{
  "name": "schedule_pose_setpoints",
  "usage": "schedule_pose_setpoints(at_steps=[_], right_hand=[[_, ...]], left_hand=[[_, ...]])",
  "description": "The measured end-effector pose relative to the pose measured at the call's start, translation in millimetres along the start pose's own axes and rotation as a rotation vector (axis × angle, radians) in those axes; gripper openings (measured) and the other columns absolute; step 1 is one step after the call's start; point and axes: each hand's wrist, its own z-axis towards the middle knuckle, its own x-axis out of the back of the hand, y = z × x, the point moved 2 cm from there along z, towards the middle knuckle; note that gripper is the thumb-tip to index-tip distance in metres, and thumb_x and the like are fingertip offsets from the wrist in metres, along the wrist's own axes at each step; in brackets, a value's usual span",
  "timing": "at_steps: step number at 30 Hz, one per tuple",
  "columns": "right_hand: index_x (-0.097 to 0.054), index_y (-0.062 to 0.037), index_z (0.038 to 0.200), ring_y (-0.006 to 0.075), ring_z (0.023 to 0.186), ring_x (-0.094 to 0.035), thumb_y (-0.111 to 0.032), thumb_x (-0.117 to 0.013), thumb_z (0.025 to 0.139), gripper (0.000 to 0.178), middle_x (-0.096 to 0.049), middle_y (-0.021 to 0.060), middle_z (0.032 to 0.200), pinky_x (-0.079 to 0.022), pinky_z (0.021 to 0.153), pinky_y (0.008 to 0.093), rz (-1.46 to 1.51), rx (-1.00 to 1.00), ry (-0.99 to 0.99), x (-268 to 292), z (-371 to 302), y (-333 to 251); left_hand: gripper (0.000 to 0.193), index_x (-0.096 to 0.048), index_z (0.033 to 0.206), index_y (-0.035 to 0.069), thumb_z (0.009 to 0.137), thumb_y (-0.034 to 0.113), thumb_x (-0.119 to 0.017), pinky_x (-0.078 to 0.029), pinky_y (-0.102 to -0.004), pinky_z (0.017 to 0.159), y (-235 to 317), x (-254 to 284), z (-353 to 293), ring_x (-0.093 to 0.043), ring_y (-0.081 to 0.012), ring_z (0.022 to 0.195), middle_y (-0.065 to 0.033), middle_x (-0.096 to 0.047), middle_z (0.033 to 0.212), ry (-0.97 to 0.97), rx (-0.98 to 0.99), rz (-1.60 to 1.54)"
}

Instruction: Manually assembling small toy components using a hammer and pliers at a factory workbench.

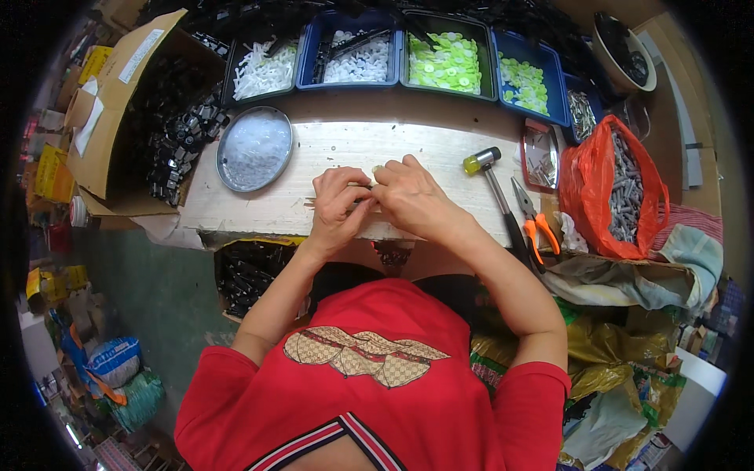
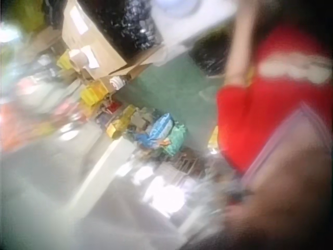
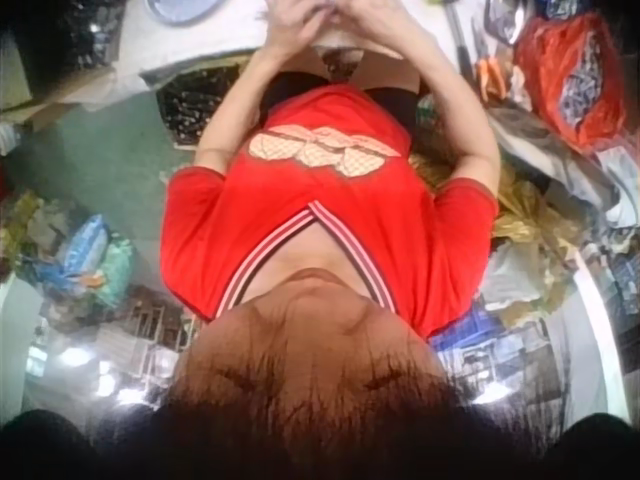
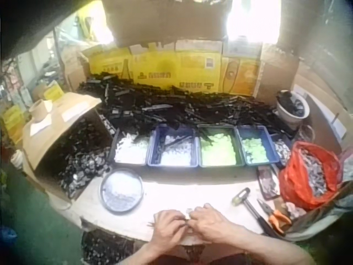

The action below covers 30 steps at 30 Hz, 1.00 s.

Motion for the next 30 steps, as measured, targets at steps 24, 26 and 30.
schedule_pose_setpoints(at_steps=[24,26,30], right_hand=[[-0.056,-0.0054,0.107,0.0334,0.089,-0.056,-0.023,-0.06,0.076,0.036,-0.059,0.0171,0.096,-0.044,0.075,0.0398,-0.441,-1.354,0.08,158.6,-299.3,181.9],[-0.055,-0.0052,0.11,0.0365,0.09,-0.056,-0.025,-0.062,0.073,0.043,-0.059,0.0194,0.099,-0.044,0.075,0.0402,-0.32,-1.222,0.1,141.8,-307.1,194.2],[-0.056,-0.0039,0.107,0.0366,0.088,-0.057,-0.021,-0.062,0.072,0.039,-0.06,0.0209,0.094,-0.044,0.074,0.0407,-0.335,-1.301,-0.005,143.1,-288.9,188.8]], left_hand=[[0.023,-0.064,0.092,0.007,0.072,0.018,-0.064,-0.044,-0.0328,0.072,-94.1,104.4,99.7,-0.055,-0.0247,0.077,-0.0105,-0.061,0.085,-0.023,0.217,0.604],[0.029,-0.064,0.096,0.007,0.074,0.026,-0.062,-0.044,-0.0367,0.073,-110.2,101.9,122.2,-0.056,-0.0284,0.081,-0.013,-0.062,0.086,-0.085,0.221,0.851],[0.033,-0.064,0.096,0.008,0.073,0.031,-0.064,-0.043,-0.0433,0.08,-142.3,91.6,155.3,-0.057,-0.0321,0.094,-0.0155,-0.062,0.098,-0.344,0.512,0.828]])
